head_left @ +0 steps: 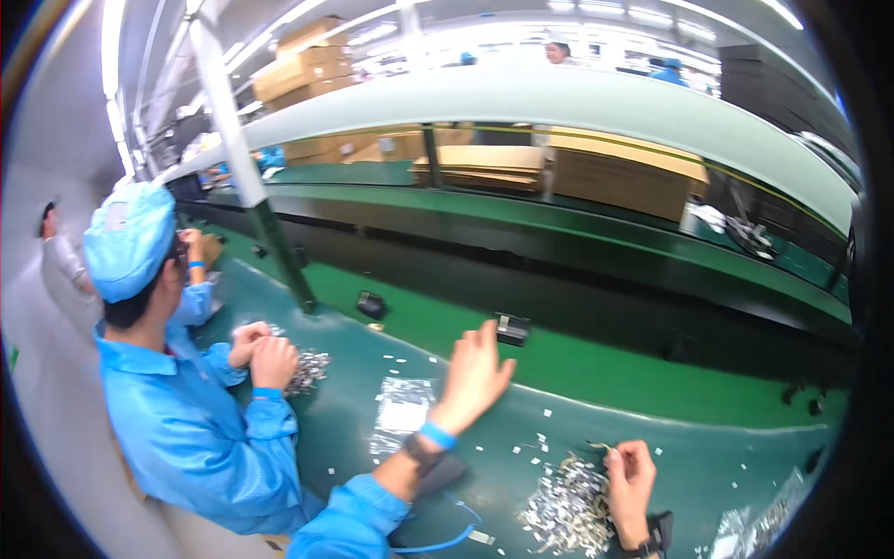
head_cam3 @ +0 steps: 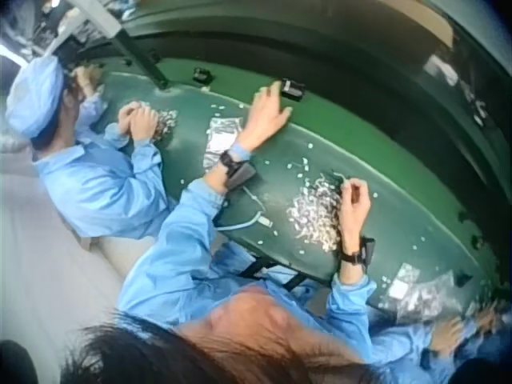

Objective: The recorder is assembling small electronic or mechanical components at a factory workstation along with other workers.

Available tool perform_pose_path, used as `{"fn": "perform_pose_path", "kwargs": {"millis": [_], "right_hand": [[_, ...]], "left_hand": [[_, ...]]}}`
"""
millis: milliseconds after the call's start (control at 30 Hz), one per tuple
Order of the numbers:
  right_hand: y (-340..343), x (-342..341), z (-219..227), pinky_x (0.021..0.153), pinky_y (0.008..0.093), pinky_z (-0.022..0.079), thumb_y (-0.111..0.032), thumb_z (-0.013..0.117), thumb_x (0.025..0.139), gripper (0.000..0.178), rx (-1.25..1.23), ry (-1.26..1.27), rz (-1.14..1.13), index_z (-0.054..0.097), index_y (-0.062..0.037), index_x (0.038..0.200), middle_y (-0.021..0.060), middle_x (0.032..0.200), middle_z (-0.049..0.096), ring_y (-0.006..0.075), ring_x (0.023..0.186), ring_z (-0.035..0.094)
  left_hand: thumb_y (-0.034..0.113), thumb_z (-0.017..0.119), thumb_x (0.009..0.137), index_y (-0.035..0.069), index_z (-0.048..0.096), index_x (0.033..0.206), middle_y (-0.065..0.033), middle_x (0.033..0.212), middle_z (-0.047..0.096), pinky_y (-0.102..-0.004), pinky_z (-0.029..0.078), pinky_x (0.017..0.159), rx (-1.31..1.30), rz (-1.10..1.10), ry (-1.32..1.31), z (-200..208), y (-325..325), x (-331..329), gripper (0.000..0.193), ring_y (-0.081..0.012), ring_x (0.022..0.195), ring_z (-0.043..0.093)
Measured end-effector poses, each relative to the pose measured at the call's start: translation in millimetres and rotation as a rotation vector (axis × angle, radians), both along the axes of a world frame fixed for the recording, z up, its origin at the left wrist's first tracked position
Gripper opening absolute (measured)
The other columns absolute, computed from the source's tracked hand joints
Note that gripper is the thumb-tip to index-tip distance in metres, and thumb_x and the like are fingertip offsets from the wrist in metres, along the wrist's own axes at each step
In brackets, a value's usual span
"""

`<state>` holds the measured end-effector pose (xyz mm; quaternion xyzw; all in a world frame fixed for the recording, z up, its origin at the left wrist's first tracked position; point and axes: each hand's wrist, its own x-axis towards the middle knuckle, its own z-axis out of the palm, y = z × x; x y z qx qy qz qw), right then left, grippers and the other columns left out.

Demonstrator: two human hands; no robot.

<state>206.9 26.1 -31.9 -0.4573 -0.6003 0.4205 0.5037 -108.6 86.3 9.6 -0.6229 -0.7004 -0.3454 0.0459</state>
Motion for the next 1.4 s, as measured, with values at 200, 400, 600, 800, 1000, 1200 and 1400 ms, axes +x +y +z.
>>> {"fn": "perform_pose_path", "kwargs": {"millis": [200,400,600,800,1000,1200,1400], "right_hand": [[-8.7,12.4,22.8,0.081,0.0259,0.048,-0.007,0.063,0.102,0.006,-0.116,-0.086,-0.039,0.06,-0.0012,0.104,0.0028,0.095,0.06,0.0116,0.088,0.055],[-11.1,11.2,26.8,0.084,0.0277,0.049,-0.01,0.061,0.104,0.01,-0.049,-0.227,-0.044,0.061,-0.0002,0.105,0.005,0.096,0.063,0.014,0.089,0.059],[20.7,29.3,24.8,0.086,0.034,0.049,-0.015,0.057,0.107,0.018,-0.015,-0.116,-0.232,0.059,0.0021,0.103,0.01,0.095,0.062,0.0196,0.089,0.058],[26.8,35.4,25.4,0.085,0.0339,0.048,-0.017,0.055,0.108,0.019,-0.022,-0.124,-0.321,0.056,0.0001,0.1,0.0089,0.092,0.057,0.0197,0.087,0.054],[28.3,16.7,27.6,0.086,0.0315,0.046,-0.014,0.055,0.107,0.014,-0.099,-0.18,-0.275,0.056,-0.0009,0.102,0.0076,0.094,0.058,0.0184,0.09,0.055],[34.5,23.2,17.9,0.088,0.029,0.046,-0.009,0.057,0.105,0.008,-0.143,-0.18,-0.258,0.056,-0.0026,0.1,0.0042,0.095,0.058,0.015,0.09,0.055],[31.8,17.7,10.5,0.085,0.0274,0.046,-0.011,0.058,0.105,0.01,-0.141,-0.163,-0.299,0.056,-0.0033,0.099,0.0027,0.091,0.058,0.0133,0.086,0.054]], "left_hand": [[0.018,0.071,0.089,0.0,0.043,0.142,-0.0253,0.123,0.057,-0.0511,0.049,0.093,-0.01,-0.167,-0.098,46.2,4.2,47.0,0.063,-0.0424,0.109,0.059],[0.024,0.059,0.102,0.001,0.042,0.15,-0.0219,0.139,0.048,-0.0497,0.04,0.111,0.113,-0.616,-0.399,3.4,-72.0,103.8,0.056,-0.0421,0.128,0.049],[0.021,0.065,0.1,0.005,0.061,0.118,-0.0082,0.102,0.066,-0.0366,0.051,0.081,-0.194,-0.544,-0.647,-2.5,-81.5,110.9,0.025,-0.0239,0.097,0.063],[0.018,0.063,0.101,0.001,0.059,0.075,-0.0207,0.062,0.048,-0.0441,0.039,0.053,-0.081,-0.533,-0.754,-36.2,-55.7,102.5,0.031,-0.0357,0.052,0.05],[0.018,0.065,0.1,0.001,0.053,0.062,-0.019,0.054,0.044,-0.0427,0.034,0.045,-0.072,-0.556,-0.662,-28.8,-64.1,84.7,0.044,-0.0332,0.042,0.045],[0.018,0.068,0.098,0.003,0.055,0.061,-0.0175,0.053,0.048,-0.0416,0.035,0.044,-0.104,-0.52,-0.7,-26.5,-62.7,90.5,0.041,-0.0324,0.042,0.048],[0.02,0.069,0.095,0.004,0.054,0.061,-0.0171,0.053,0.048,-0.0442,0.036,0.044,-0.151,-0.56,-0.627,-35.3,-61.6,81.9,0.04,-0.0342,0.044,0.051]]}}
